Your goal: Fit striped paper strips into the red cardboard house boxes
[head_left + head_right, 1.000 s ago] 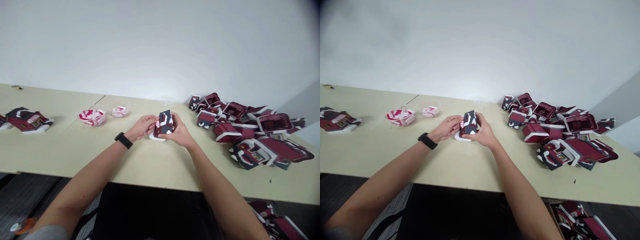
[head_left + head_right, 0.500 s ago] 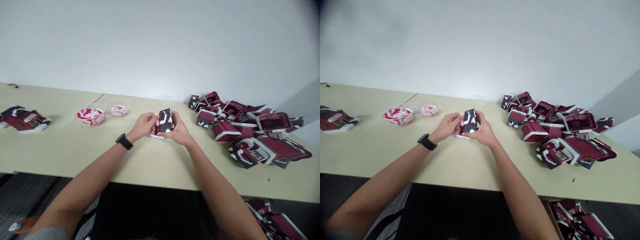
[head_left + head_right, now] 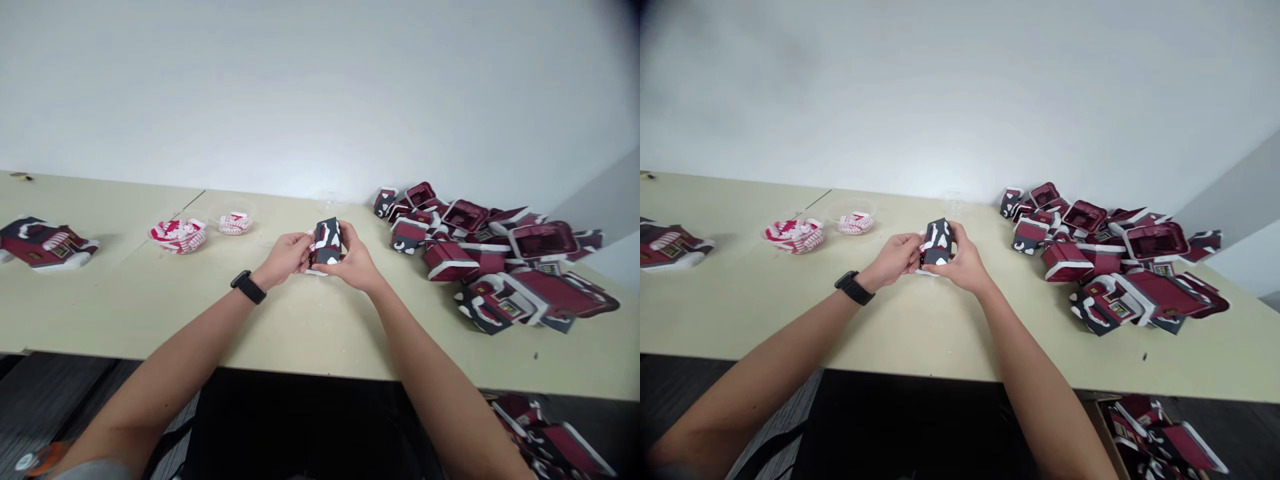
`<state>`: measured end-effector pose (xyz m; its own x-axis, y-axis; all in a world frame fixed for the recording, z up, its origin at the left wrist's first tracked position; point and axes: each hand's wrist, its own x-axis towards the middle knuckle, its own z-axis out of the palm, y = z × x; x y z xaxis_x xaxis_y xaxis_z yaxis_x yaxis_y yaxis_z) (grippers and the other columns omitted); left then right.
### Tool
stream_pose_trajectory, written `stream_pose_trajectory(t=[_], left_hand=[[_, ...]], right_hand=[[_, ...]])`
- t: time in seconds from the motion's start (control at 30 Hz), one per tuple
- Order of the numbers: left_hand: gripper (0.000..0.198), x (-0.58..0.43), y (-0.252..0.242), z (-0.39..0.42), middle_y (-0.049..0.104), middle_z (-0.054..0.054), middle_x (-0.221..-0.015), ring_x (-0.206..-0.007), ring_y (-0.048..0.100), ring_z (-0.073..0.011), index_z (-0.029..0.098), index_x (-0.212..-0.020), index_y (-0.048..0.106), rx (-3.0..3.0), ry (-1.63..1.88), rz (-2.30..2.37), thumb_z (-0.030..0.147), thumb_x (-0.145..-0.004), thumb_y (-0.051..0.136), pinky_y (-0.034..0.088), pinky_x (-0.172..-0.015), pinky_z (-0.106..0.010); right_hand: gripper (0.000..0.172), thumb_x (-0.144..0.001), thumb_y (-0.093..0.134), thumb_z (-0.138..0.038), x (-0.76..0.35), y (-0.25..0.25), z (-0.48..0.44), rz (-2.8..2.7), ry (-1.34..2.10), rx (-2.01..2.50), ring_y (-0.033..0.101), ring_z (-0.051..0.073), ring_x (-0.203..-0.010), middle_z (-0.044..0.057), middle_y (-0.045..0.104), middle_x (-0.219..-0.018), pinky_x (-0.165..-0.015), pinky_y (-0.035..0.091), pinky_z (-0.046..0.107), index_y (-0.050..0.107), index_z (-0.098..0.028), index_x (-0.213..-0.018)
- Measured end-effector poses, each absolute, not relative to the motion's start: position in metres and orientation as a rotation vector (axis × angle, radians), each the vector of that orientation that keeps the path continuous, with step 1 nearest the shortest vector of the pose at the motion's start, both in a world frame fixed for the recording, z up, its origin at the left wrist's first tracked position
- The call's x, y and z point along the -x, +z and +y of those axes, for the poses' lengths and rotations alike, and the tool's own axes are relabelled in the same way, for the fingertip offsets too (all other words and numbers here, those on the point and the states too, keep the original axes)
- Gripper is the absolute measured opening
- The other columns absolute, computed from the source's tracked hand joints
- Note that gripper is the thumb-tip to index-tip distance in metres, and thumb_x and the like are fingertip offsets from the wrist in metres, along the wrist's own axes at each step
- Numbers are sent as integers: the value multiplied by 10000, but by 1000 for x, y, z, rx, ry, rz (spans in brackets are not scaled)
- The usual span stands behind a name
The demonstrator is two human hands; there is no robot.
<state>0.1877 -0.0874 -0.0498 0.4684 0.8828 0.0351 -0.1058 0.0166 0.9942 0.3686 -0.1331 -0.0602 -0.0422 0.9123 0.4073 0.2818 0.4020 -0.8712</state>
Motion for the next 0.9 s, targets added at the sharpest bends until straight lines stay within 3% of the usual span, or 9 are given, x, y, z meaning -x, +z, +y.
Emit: stream_pose_trajectory(t=[0.13, 0.37, 0.6, 0.8, 0.9], left_hand=[[416, -199, -51, -96, 382, 76, -462, -360, 443, -72, 208, -637, 428, -1236, 1028, 837, 356, -997, 571, 271, -373, -199], [404, -184, -39, -96, 516, 49, -416, -329, 412, -75, 200, -704, 510, -1653, 980, 813, 475, -986, 600, 307, -390, -200], [405, -178, -37, -89, 482, 64, -409, -314, 409, -80, 217, -708, 472, -1611, 902, 752, 481, -990, 593, 266, -368, -203], [385, -178, -30, -99, 524, 54, -453, -382, 463, -70, 201, -691, 478, -1813, 1146, 802, 404, -983, 626, 350, -434, -191], [369, -172, -21, -98, 484, 64, -451, -368, 464, -76, 206, -711, 486, -1745, 1203, 819, 409, -987, 623, 324, -404, -198]], right_hand=[[964, -580, 983, -439, -366, -56, -135, -1555, 674, 1100, 602, 327, -1285, 106, 615, -1376, -926, 614, 442, 473, -281, -1383], [966, -591, 996, -482, -372, -52, -136, -1594, 821, 1009, 611, 311, -1273, 93, 626, -1352, -1007, 573, 441, 472, -288, -1380], [988, -595, 995, -513, -370, -50, -137, -1578, 868, 977, 627, 309, -1253, 85, 625, -1365, -1048, 566, 455, 466, -308, -1404], [1034, -574, 1000, -523, -368, -55, -133, -1503, 812, 1001, 596, 320, -1302, 102, 598, -1409, -1056, 564, 472, 442, -303, -1417], [978, -586, 1006, -478, -379, -55, -132, -1476, 764, 1021, 600, 317, -1297, 105, 608, -1392, -1121, 517, 502, 465, -284, -1378]])
